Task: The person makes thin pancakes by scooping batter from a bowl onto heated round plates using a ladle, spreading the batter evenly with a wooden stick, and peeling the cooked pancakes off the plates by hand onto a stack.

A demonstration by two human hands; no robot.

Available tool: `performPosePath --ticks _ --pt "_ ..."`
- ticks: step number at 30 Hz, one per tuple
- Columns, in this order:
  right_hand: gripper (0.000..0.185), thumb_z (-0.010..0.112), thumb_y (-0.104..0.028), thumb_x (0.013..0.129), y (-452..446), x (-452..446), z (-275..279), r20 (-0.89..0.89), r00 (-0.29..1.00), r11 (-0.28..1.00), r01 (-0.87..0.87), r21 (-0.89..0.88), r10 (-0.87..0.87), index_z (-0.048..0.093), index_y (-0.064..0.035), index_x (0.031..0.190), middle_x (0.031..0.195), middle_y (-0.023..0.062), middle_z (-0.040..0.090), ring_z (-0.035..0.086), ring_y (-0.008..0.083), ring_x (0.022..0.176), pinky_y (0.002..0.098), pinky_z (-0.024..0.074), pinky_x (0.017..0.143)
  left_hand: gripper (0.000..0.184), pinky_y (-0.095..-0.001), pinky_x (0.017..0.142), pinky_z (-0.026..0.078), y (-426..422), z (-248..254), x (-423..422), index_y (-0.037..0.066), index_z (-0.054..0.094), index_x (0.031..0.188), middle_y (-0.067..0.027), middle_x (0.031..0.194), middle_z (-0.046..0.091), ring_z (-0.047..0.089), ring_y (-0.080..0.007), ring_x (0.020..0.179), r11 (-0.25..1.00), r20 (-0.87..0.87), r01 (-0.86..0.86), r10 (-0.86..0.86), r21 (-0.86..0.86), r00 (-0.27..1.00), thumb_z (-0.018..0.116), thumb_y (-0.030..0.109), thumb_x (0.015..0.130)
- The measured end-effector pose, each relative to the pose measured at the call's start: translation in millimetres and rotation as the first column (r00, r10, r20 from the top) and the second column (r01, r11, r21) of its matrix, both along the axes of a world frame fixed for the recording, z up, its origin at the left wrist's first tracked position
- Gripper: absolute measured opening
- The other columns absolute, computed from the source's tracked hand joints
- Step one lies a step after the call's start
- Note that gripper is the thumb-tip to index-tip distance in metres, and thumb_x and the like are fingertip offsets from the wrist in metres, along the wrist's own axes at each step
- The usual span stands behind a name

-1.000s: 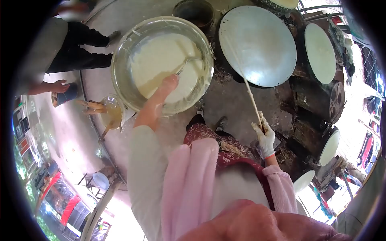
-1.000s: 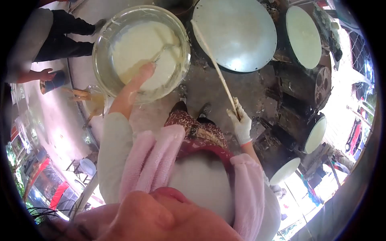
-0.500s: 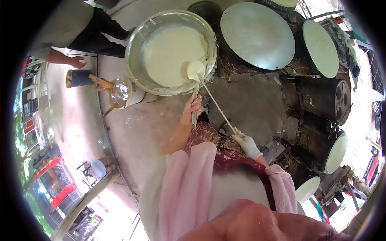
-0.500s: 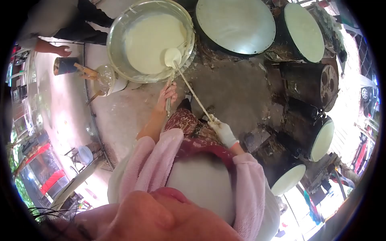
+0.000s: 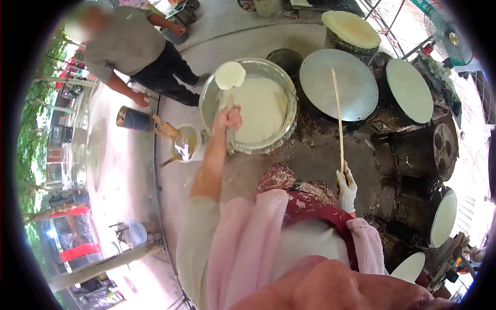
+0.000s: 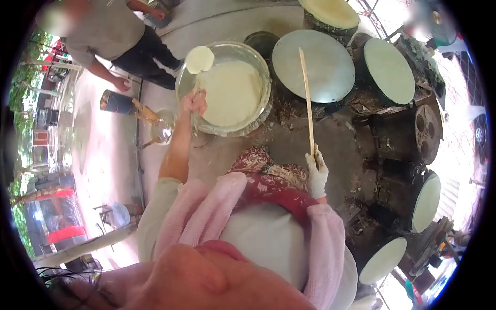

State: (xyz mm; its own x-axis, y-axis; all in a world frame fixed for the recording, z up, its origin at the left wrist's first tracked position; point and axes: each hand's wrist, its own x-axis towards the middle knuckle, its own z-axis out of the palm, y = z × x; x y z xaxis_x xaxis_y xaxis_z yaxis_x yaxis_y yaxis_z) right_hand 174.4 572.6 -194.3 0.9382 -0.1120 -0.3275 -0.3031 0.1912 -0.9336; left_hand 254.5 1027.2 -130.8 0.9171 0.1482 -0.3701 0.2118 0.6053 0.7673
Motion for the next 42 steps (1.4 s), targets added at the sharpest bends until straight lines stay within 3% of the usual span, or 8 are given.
performPosePath --ticks 6,9,14,24,29,38,40,42 --pt "0.053 0.07 -0.021 0.091 8.1 38.0 -7.9 -0.078 0.989 0.989 0.117 -0.094 -0.124 0.052 -0.0123 0.141 0.07 -0.0094 0.047 0.036 0.0011 0.05 0.018 0.0272 0.042 0.042 -0.0215 0.039 0.026 -23.5 60.0 43.7 0.0 0.055 0.095 0.0045 0.056 0.033 0.033 -0.0077 0.039 0.877 -0.023 0.28 -0.295 0.39 0.955 0.048 0.041 0.102" --pt "0.059 0.069 -0.013 0.091 20.1 58.7 32.8 -0.13 0.978 0.986 0.158 -0.051 -0.163 0.045 -0.006 0.145 0.096 -0.0062 0.059 0.038 0.0 0.061 0.0162 0.0305 0.05 0.039 -0.0202 0.043 0.031 -33.9 49.6 99.9 -0.003 0.054 0.103 0.0076 0.061 0.037 0.032 -0.0021 0.038 0.9 -0.025 0.435 -0.435 -0.018 0.9 0.046 0.035 0.103" --pt "0.056 0.066 -0.036 0.092 -11.4 86.9 23.2 -0.224 0.961 0.981 0.129 -0.147 -0.16 0.05 -0.0215 0.144 0.066 -0.0071 0.046 0.037 0.0025 0.046 0.0196 0.0296 0.04 0.038 -0.0229 0.049 0.037 -97.1 2.1 171.7 -0.003 0.055 0.107 0.0105 0.066 0.036 0.033 0.0001 0.043 0.649 0.078 0.594 -0.642 -0.475 0.763 0.046 0.034 0.103" --pt "0.059 0.063 -0.024 0.096 -105.5 233.8 -31.8 0.083 0.996 0.832 0.051 -0.552 -0.006 0.04 -0.0079 0.148 0.138 0.0139 0.056 0.063 0.0237 0.109 0.0318 0.0484 0.09 0.036 -0.0249 0.047 0.033 -326.9 -37.4 297.9 -0.001 0.054 0.102 0.0011 0.066 0.047 0.04 -0.0078 0.049 0.891 -0.071 0.425 -0.419 0.158 0.905 0.051 0.035 0.1" --pt "0.051 0.051 -0.041 0.095 -126.0 266.5 -45.2 -0.338 0.932 0.269 -0.361 -0.893 0.128 0.043 -0.0245 0.143 0.096 0.0195 0.062 0.065 0.0418 0.078 0.0528 0.0517 0.067 0.043 -0.0363 0.056 0.046 -375.7 -116.9 320.6 -0.003 0.054 0.109 -0.0116 0.077 0.061 0.057 -0.0245 0.06 0.65 -0.192 0.294 -0.225 0.7 0.955 0.061 0.036 0.093" --pt "0.051 0.062 -0.035 0.093 -93.8 296.4 -93.9 -0.036 0.997 0.964 -0.069 -0.258 0.061 0.054 -0.0091 0.136 0.111 0.0226 0.068 0.069 0.0247 0.101 0.0294 0.049 0.088 0.04 -0.0476 0.072 0.051 -282.4 -76.1 288.9 -0.004 0.053 0.119 -0.0257 0.097 0.063 0.062 -0.0435 0.081 -0.087 0.403 -0.399 0.032 0.913 0.915 0.059 0.027 0.095" --pt "0.056 0.064 -0.03 0.094 -109.4 300.1 -36.5 -0.198 0.957 0.756 -0.288 -0.588 0.211 0.048 -0.0049 0.141 0.119 0.0104 0.069 0.063 0.0119 0.108 0.0272 0.0488 0.086 0.036 -0.0463 0.07 0.05 -244.5 -72.9 275.8 -0.004 0.053 0.117 -0.0243 0.096 0.062 0.061 -0.0412 0.08 0.206 0.338 -0.337 0.032 0.919 0.941 0.059 0.023 0.094" --pt "0.048 0.059 -0.038 0.093 -120.2 299.5 12.8 -0.186 0.97 0.597 -0.244 -0.765 0.158 0.058 -0.0102 0.133 0.1 0.0209 0.07 0.07 0.0291 0.094 0.0355 0.0527 0.08 0.031 -0.0431 0.065 0.049 -219.4 -65.4 253.7 -0.003 0.054 0.115 -0.0211 0.091 0.061 0.061 -0.0361 0.075 0.366 0.22 -0.193 -0.031 0.91 0.975 0.058 0.02 0.095"
